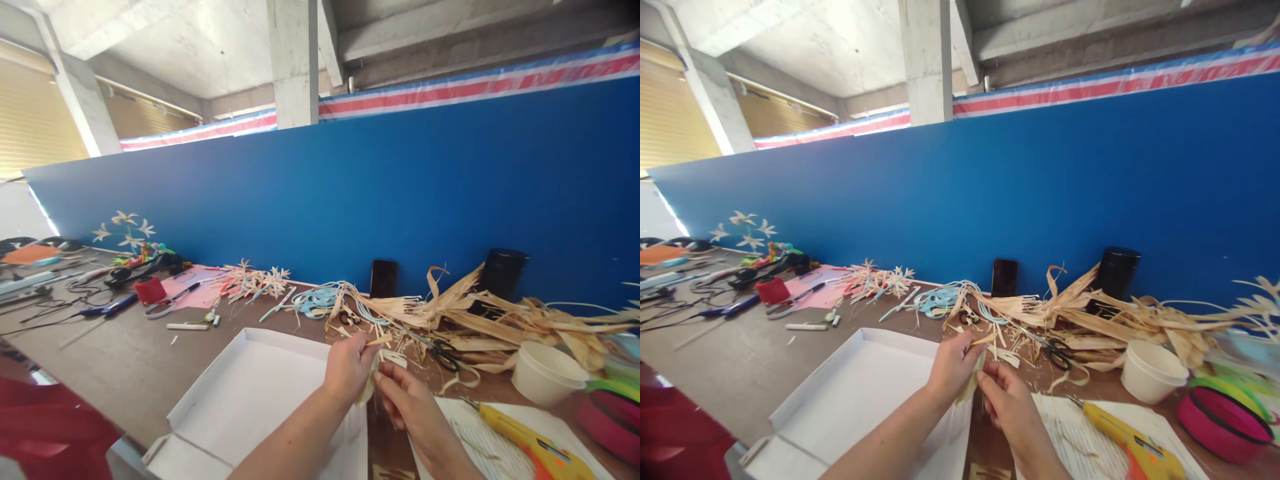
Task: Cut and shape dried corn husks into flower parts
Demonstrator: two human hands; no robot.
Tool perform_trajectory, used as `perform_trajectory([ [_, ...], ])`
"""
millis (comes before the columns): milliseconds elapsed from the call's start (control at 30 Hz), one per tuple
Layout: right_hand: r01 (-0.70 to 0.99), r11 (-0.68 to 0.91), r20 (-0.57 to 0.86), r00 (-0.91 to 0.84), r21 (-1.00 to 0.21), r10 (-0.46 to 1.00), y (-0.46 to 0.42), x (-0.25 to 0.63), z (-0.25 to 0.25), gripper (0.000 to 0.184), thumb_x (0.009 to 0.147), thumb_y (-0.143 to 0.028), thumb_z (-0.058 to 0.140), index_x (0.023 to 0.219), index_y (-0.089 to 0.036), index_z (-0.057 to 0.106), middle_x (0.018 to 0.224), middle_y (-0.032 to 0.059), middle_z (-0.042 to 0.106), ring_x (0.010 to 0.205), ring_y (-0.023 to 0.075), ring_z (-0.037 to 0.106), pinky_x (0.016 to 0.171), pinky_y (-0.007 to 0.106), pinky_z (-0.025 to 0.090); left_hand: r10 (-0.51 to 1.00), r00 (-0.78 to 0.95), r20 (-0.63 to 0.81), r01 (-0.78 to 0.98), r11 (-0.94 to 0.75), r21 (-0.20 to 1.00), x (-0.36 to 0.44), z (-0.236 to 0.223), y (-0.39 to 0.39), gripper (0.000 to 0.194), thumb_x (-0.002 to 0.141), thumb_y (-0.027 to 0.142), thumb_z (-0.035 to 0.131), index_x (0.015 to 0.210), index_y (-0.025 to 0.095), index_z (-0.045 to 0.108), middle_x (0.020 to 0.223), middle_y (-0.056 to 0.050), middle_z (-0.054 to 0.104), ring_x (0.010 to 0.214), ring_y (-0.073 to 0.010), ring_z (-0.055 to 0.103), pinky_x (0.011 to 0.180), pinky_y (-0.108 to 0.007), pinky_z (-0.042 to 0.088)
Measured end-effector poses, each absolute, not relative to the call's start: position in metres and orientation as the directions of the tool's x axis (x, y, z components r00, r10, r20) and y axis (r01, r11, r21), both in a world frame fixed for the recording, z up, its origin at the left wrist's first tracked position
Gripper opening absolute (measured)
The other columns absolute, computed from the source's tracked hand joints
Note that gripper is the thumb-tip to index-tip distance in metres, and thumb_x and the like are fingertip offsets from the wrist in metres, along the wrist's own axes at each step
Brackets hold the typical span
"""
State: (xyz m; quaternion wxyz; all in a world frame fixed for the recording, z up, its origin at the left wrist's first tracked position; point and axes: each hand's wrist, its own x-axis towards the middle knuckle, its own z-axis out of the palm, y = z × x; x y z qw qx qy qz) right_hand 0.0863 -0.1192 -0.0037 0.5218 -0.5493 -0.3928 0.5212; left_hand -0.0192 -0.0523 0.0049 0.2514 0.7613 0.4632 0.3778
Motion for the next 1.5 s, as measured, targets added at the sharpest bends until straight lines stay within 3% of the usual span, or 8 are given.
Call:
perform_trajectory([
  [333,-0.088,-0.091,-0.108,0.204,-0.992,0.973,-0.114,0.097,-0.015,0.036,0.067,-0.051,0.06,0.078,-0.016,0.059,0.039,-0.0099,0.034,0.037,0.0057,0.025,0.038,0.019,0.014,0.902,0.301,0.309,0.391,-0.412,0.823,-0.014,0.001,-0.052,0.03,0.077,0.044,0.05,0.07,0.017,0.061,0.063,0.002,0.057,0.059,-0.0105,0.047,0.056,-0.02,0.032],
  [500,0.04,-0.108,-0.096,0.234,-0.993,0.968,-0.117,0.096,-0.005,0.032,0.07,-0.049,0.055,0.075,-0.017,0.061,0.038,-0.0092,0.034,0.037,0.0077,0.027,0.04,0.021,0.018,0.894,0.313,0.321,0.398,-0.43,0.81,-0.015,-0.002,-0.05,0.032,0.077,0.047,0.049,0.069,0.017,0.06,0.06,0.002,0.054,0.058,-0.0106,0.046,0.054,-0.02,0.03],
  [700,0.336,-0.033,0.076,0.305,-0.941,0.949,-0.119,0.098,-0.001,0.026,0.07,-0.043,0.054,0.068,-0.019,0.065,0.041,-0.0054,0.047,0.041,0.0123,0.041,0.042,0.024,0.028,0.88,0.337,0.334,0.427,-0.46,0.779,-0.016,0.001,-0.052,0.033,0.078,0.047,0.047,0.069,0.017,0.059,0.062,0.001,0.055,0.059,-0.011,0.046,0.055,-0.02,0.03],
  [900,0.443,-0.013,0.141,0.314,-0.896,0.939,-0.121,0.098,-0.003,0.028,0.073,-0.044,0.051,0.072,-0.019,0.066,0.055,-0.0007,0.062,0.055,0.0172,0.053,0.053,0.025,0.037,0.88,0.318,0.354,0.422,-0.465,0.778,-0.016,0.001,-0.052,0.031,0.077,0.045,0.05,0.065,0.018,0.055,0.058,0.003,0.049,0.056,-0.0092,0.043,0.052,-0.02,0.027],
  [1133,0.455,-0.011,0.155,0.327,-0.891,0.932,-0.121,0.096,0.0,0.027,0.073,-0.043,0.052,0.076,-0.02,0.066,0.068,0.0021,0.068,0.062,0.0196,0.058,0.059,0.026,0.04,0.89,0.293,0.35,0.443,-0.451,0.775,-0.016,0.002,-0.053,0.031,0.076,0.045,0.052,0.062,0.017,0.051,0.056,0.004,0.045,0.054,-0.0086,0.04,0.052,-0.02,0.025],
  [1333,0.43,-0.01,0.135,0.304,-0.903,0.943,-0.122,0.097,-0.001,0.032,0.076,-0.044,0.05,0.083,-0.018,0.067,0.063,0.0024,0.066,0.061,0.0196,0.056,0.057,0.026,0.039,0.893,0.28,0.351,0.41,-0.443,0.798,-0.015,0.002,-0.053,0.03,0.075,0.043,0.053,0.061,0.017,0.05,0.055,0.005,0.045,0.054,-0.0082,0.04,0.052,-0.02,0.025],
  [1500,0.335,-0.03,0.093,0.344,-0.942,0.934,-0.121,0.1,-0.001,0.034,0.073,-0.047,0.052,0.081,-0.017,0.067,0.048,-0.0024,0.055,0.047,0.0147,0.047,0.046,0.024,0.034,0.923,0.282,0.261,0.259,-0.335,0.906,-0.013,0.0,-0.048,0.028,0.071,0.04,0.057,0.061,0.016,0.049,0.054,0.005,0.042,0.053,-0.0075,0.036,0.049,-0.019,0.025],
])
